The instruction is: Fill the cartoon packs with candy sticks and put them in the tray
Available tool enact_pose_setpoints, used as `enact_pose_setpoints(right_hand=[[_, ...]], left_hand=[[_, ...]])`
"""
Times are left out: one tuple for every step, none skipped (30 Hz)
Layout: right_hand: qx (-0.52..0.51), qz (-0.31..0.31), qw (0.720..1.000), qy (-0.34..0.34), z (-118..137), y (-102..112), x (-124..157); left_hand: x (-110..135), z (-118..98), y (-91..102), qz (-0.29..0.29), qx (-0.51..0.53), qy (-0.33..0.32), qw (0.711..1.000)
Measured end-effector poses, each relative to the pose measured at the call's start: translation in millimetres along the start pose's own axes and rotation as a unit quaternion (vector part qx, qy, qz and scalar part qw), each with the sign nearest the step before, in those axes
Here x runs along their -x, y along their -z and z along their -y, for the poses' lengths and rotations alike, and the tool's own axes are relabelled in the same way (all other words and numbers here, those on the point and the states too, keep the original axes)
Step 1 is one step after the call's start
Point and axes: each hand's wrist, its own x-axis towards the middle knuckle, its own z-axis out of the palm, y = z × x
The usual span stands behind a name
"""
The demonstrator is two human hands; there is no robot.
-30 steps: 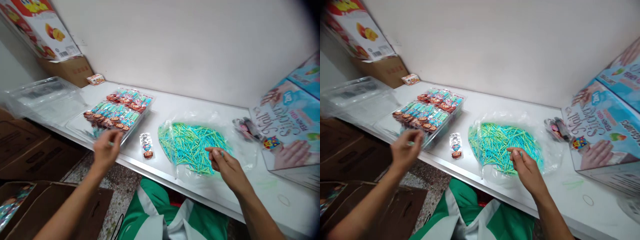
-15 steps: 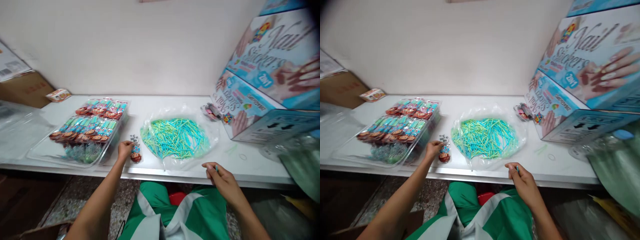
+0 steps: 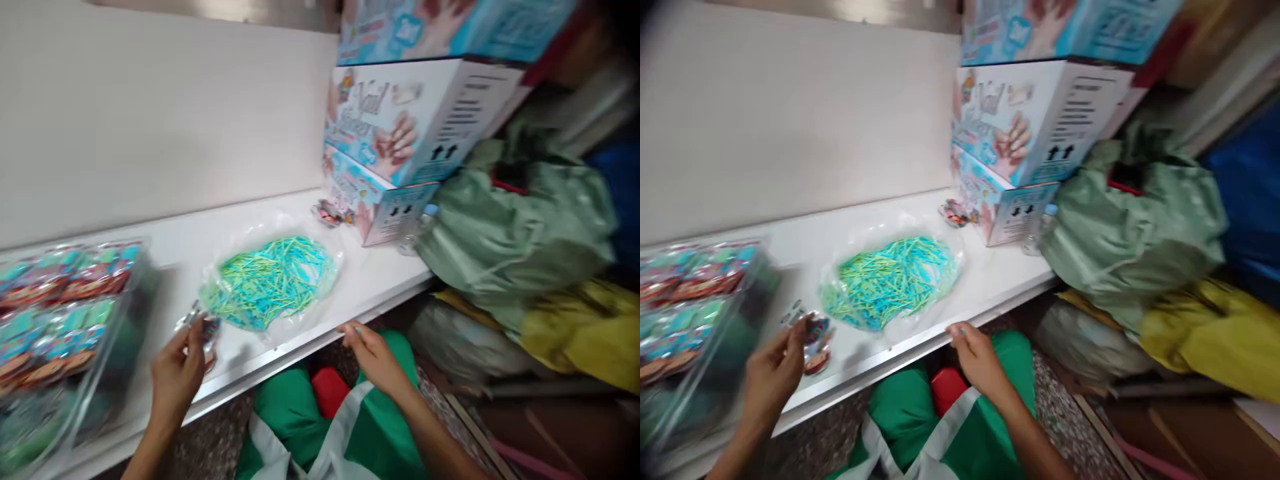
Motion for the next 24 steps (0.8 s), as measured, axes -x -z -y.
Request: enact_pose_setpoints(right_hand=[[-0.009, -0.007, 1.000, 0.018, 5.2, -2.7, 3.6], [-0.017, -0.009, 1.000, 0.022, 9.9, -5.1, 7.4], [-0.029, 0.000, 0.999, 0.014, 13.7, -6.7, 11.6], [-0.047, 0.016, 0.999, 0.000, 16.4, -7.3, 16.4], [-0.066, 0.030, 0.997, -0.012, 17.7, -7.0, 21.8], [-0.083, 0.038, 0.996, -0.023, 17.8, -5.5, 27.8], [-0.095, 0.037, 0.994, -0.032, 16.6, -3.1, 34.2], [-0.099, 0.026, 0.994, -0.040, 14.5, 0.0, 40.8], [-0.096, 0.008, 0.994, -0.049, 11.8, 3.6, 47.6], [-0.089, -0.012, 0.994, -0.058, 8.9, 7.2, 54.4], [-0.081, -0.031, 0.994, -0.065, 6.1, 10.7, 60.9], [-0.075, -0.044, 0.994, -0.070, 3.6, 13.9, 67.1], [-0.071, -0.054, 0.993, -0.071, 1.7, 16.7, 72.8], [-0.070, -0.062, 0.993, -0.070, 0.4, 19.0, 78.0], [-0.068, -0.069, 0.993, -0.070, -0.3, 21.1, 82.5], [-0.067, -0.075, 0.993, -0.068, -0.5, 22.9, 86.3], [-0.065, -0.082, 0.992, -0.067, -0.2, 24.5, 89.6], [-0.061, -0.090, 0.992, -0.067, 0.4, 26.1, 92.4], [-0.054, -0.100, 0.991, -0.067, 1.1, 27.6, 94.6], [-0.045, -0.109, 0.991, -0.067, 1.9, 28.9, 96.5], [-0.036, -0.118, 0.990, -0.067, 2.6, 30.1, 98.0], [-0.026, -0.126, 0.989, -0.068, 3.1, 31.1, 99.4], [-0.017, -0.131, 0.989, -0.070, 3.3, 31.7, 100.6], [-0.011, -0.134, 0.988, -0.072, 3.2, 32.2, 101.9]], left_hand=[[10.5, -17.6, -11.6, 0.084, 0.077, -0.007, 0.993], [21.2, -35.3, -25.3, 0.160, 0.139, -0.005, 0.977], [31.9, -52.2, -40.3, 0.236, 0.185, 0.001, 0.954], [42.0, -67.7, -55.7, 0.289, 0.225, 0.009, 0.930], [51.2, -81.4, -70.5, 0.340, 0.256, 0.010, 0.905], [59.1, -93.0, -84.2, 0.379, 0.280, 0.011, 0.882], [65.7, -102.5, -96.1, 0.407, 0.300, 0.012, 0.862], [70.9, -110.0, -106.1, 0.429, 0.318, 0.014, 0.845], [75.0, -115.9, -114.3, 0.445, 0.333, 0.018, 0.831], [78.3, -120.6, -121.0, 0.458, 0.347, 0.024, 0.818], [81.0, -124.4, -126.4, 0.471, 0.358, 0.033, 0.806], [83.5, -127.6, -131.1, 0.483, 0.367, 0.043, 0.794], [86.0, -130.5, -135.1, 0.495, 0.373, 0.052, 0.783], [88.5, -133.2, -138.7, 0.503, 0.378, 0.059, 0.775], [91.2, -135.8, -142.0, 0.510, 0.382, 0.066, 0.768], [93.8, -138.3, -145.2, 0.514, 0.387, 0.073, 0.763], [96.4, -140.7, -148.1, 0.516, 0.390, 0.080, 0.758], [98.6, -142.8, -150.9, 0.518, 0.393, 0.087, 0.755], [100.4, -144.8, -153.5, 0.520, 0.394, 0.095, 0.752], [101.9, -146.6, -155.9, 0.521, 0.393, 0.100, 0.751], [102.9, -148.3, -158.1, 0.520, 0.393, 0.102, 0.751], [103.7, -150.1, -160.2, 0.521, 0.393, 0.103, 0.751], [104.3, -152.0, -161.9, 0.523, 0.390, 0.105, 0.751], [104.9, -154.1, -163.4, 0.524, 0.386, 0.111, 0.751]])
